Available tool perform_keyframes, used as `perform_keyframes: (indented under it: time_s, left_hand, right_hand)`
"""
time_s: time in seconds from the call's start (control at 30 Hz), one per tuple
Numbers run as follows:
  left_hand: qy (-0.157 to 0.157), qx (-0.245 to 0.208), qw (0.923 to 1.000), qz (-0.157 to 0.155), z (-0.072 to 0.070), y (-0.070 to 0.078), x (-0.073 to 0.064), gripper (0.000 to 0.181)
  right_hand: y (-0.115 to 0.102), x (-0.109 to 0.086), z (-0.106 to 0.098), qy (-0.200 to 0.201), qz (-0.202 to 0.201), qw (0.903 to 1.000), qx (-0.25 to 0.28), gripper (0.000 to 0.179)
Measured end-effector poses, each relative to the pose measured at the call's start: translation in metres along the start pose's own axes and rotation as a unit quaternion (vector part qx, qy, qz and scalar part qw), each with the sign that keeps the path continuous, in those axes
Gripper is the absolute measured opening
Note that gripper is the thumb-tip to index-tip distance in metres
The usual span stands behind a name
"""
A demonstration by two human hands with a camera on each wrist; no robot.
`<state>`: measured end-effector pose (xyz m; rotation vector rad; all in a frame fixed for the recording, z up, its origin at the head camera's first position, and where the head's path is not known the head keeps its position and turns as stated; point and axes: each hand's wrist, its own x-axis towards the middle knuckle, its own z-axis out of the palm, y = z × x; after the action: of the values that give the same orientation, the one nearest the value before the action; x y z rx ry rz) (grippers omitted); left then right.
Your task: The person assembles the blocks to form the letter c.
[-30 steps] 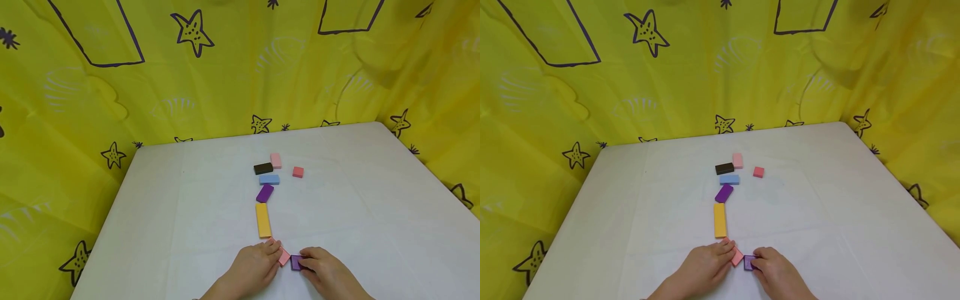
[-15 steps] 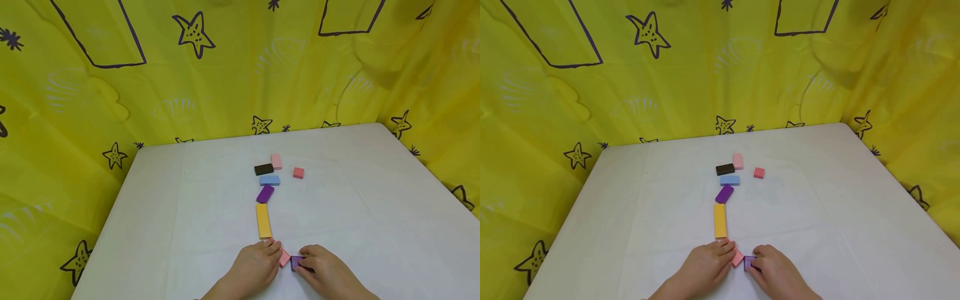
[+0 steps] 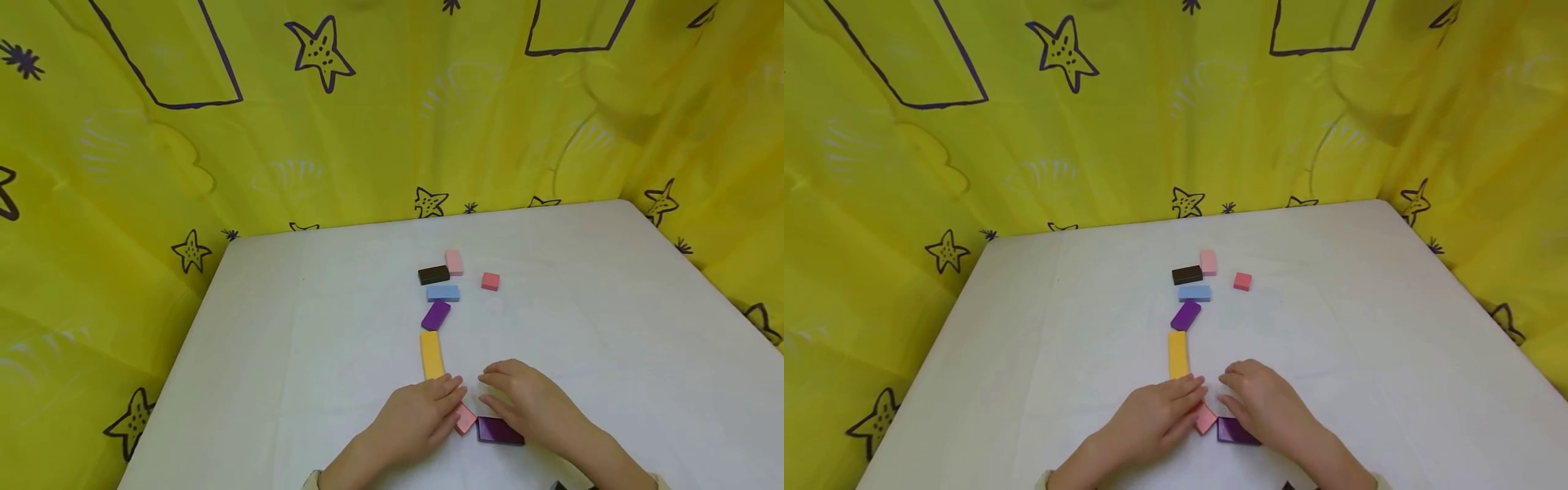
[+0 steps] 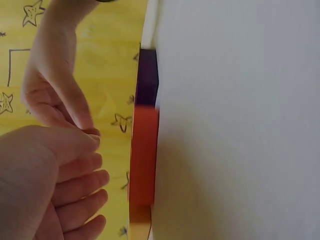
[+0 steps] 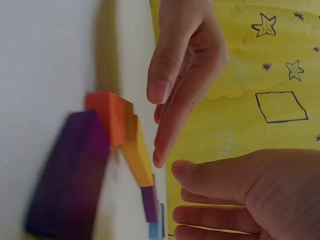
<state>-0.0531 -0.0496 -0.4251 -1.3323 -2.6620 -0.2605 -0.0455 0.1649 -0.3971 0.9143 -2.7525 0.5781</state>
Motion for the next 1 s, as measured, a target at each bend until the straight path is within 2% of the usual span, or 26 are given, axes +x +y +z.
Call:
perform_keyframes:
  time_s: [0.13, 0.23, 0.57, 0.83, 1.0]
  left_hand:
    - [0.009, -0.016, 0.9996, -0.019, -0.004, -0.016, 0.005, 0.038]
    - [0.021, -0.011, 0.9995, -0.022, -0.005, -0.026, 0.007, 0.039]
    - [0.055, 0.004, 0.9979, -0.033, -0.007, -0.048, 0.020, 0.039]
    - [0.048, -0.014, 0.9978, -0.044, -0.006, -0.063, 0.031, 0.040]
    - [0.030, -0.017, 0.9979, -0.055, -0.004, -0.071, 0.037, 0.040]
  right_hand:
    - [0.004, 0.017, -0.007, -0.001, -0.002, 1.0000, -0.004, 0.024]
    - [0.008, 0.029, -0.009, 0.008, -0.012, 0.9998, -0.011, 0.024]
    - [0.022, 0.062, -0.012, 0.032, -0.047, 0.9983, -0.016, 0.024]
    - [0.045, 0.085, 0.002, 0.017, -0.044, 0.9989, 0.003, 0.025]
    - [0.061, 0.097, 0.014, 0.031, -0.050, 0.9982, 0.007, 0.025]
